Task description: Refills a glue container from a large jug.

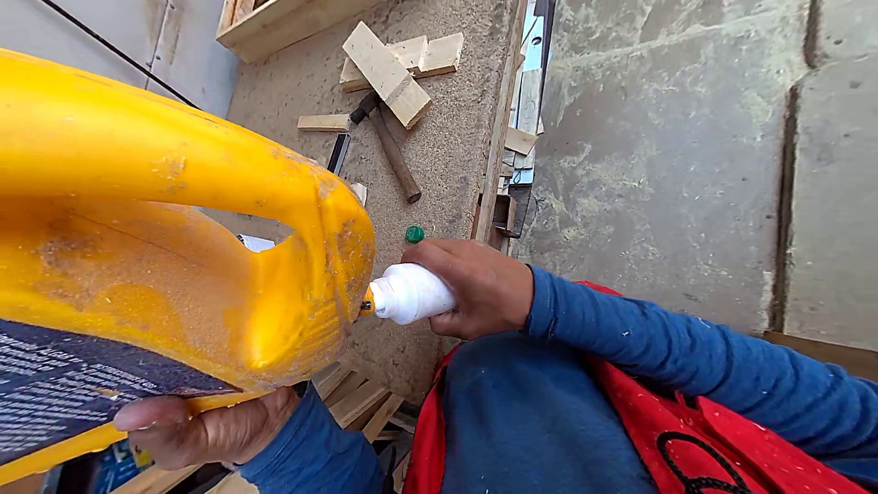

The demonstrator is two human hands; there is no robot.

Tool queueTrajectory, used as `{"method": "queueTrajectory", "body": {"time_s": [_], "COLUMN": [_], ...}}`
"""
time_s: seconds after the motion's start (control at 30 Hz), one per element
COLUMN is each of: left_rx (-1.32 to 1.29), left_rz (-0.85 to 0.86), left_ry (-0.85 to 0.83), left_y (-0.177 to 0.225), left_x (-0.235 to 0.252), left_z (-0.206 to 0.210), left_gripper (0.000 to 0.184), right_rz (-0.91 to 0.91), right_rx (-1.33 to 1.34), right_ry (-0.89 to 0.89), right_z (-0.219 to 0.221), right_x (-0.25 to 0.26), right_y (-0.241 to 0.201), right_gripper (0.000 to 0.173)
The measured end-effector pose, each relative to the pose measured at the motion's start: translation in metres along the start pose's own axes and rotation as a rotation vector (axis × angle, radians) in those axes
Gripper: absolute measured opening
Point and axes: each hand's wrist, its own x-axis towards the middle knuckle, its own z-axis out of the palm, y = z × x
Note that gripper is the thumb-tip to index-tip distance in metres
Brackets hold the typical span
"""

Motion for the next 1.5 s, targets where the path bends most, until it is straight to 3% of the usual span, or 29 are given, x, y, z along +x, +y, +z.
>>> {"method": "queueTrajectory", "body": {"time_s": [0.33, 0.77, 1.17, 1.4, 1.5], "left_rx": [0.003, 0.029, 0.033, -0.028, -0.237], "left_rz": [0.035, 0.001, 0.025, -0.019, -0.126], "left_ry": [0.078, -0.001, -0.039, 0.094, 0.252], "left_y": [0.007, 0.021, 0.021, 0.009, 0.000], "left_x": [-0.004, 0.012, 0.002, -0.010, -0.014], "left_z": [-0.010, 0.002, 0.003, 0.016, 0.020], "left_gripper": [0.047, 0.055, 0.048, 0.046, 0.051], "right_rz": [0.041, 0.041, 0.044, 0.067, 0.006], "right_rx": [0.000, 0.067, -0.045, -0.243, -0.004], "right_ry": [-0.057, -0.004, -0.034, -0.176, -0.097], "right_z": [0.010, 0.018, 0.000, -0.001, 0.025], "right_x": [0.005, -0.002, -0.005, 0.007, 0.007], "right_y": [-0.009, -0.014, -0.019, -0.016, 0.006], "right_gripper": [0.063, 0.063, 0.061, 0.064, 0.066]}}
